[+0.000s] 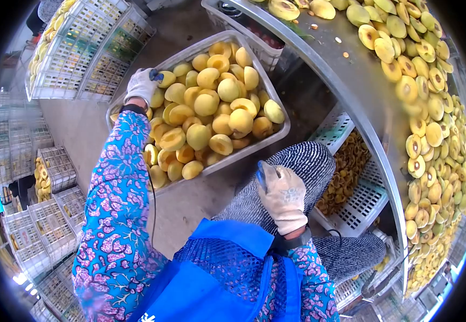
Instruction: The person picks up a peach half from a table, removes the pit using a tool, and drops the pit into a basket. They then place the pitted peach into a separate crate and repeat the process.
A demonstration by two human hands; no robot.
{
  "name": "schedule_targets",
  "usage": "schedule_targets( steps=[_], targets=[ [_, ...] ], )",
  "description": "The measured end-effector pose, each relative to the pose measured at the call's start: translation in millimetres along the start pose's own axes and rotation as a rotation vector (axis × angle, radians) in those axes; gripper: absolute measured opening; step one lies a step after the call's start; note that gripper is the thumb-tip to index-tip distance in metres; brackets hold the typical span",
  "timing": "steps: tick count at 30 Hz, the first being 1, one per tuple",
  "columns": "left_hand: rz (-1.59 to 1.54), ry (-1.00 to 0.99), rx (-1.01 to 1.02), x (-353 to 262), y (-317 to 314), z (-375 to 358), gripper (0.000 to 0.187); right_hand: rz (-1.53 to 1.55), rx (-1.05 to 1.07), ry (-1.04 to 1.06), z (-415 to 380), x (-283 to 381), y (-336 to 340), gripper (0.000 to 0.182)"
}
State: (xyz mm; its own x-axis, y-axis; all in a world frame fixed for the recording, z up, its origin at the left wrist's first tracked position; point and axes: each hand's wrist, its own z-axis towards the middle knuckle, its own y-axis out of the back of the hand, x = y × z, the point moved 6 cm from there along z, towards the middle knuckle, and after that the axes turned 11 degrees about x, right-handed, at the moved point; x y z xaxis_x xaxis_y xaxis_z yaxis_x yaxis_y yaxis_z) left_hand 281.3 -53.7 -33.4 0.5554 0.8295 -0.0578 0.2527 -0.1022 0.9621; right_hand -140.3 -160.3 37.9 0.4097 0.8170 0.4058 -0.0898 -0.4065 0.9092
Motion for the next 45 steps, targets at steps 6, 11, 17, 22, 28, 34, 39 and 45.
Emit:
schedule_targets(
  steps=[6,11,17,22,28,34,39,45],
  targets=[
    [0.007,-0.074,-0.114,-36,-16,2,0.073,-0.035,0.04,-0.005,8,2,-3,0.039],
    [0.235,-0.116,0.003,-69,-52,12,0.077,-0.017,0.053,-0.038,15,-2,-6,0.035],
    [0.178,-0.102,0.113,-60,-45,18,0.073,0.027,0.001,-0.028,5,-4,1,0.035],
    [-0.388,-0.26,0.002,-38,46,-65,0.05,0.049,-0.064,0.065,-8,-4,4,0.036],
    [-0.082,-0.413,0.08,-39,-24,-188,0.053,0.001,-0.018,0.096,-7,1,-1,0.031],
    [-0.371,-0.205,-0.012,-22,-35,-185,0.054,-0.011,-0.027,0.101,-19,1,3,0.033],
    [-1.217,0.146,-0.116,71,-42,-154,0.046,-0.014,-0.01,0.072,-17,1,-1,0.035],
    [-1.578,0.368,-0.04,166,-51,-130,0.033,-0.055,0.032,0.033,-12,3,-3,0.036]
  ],
)
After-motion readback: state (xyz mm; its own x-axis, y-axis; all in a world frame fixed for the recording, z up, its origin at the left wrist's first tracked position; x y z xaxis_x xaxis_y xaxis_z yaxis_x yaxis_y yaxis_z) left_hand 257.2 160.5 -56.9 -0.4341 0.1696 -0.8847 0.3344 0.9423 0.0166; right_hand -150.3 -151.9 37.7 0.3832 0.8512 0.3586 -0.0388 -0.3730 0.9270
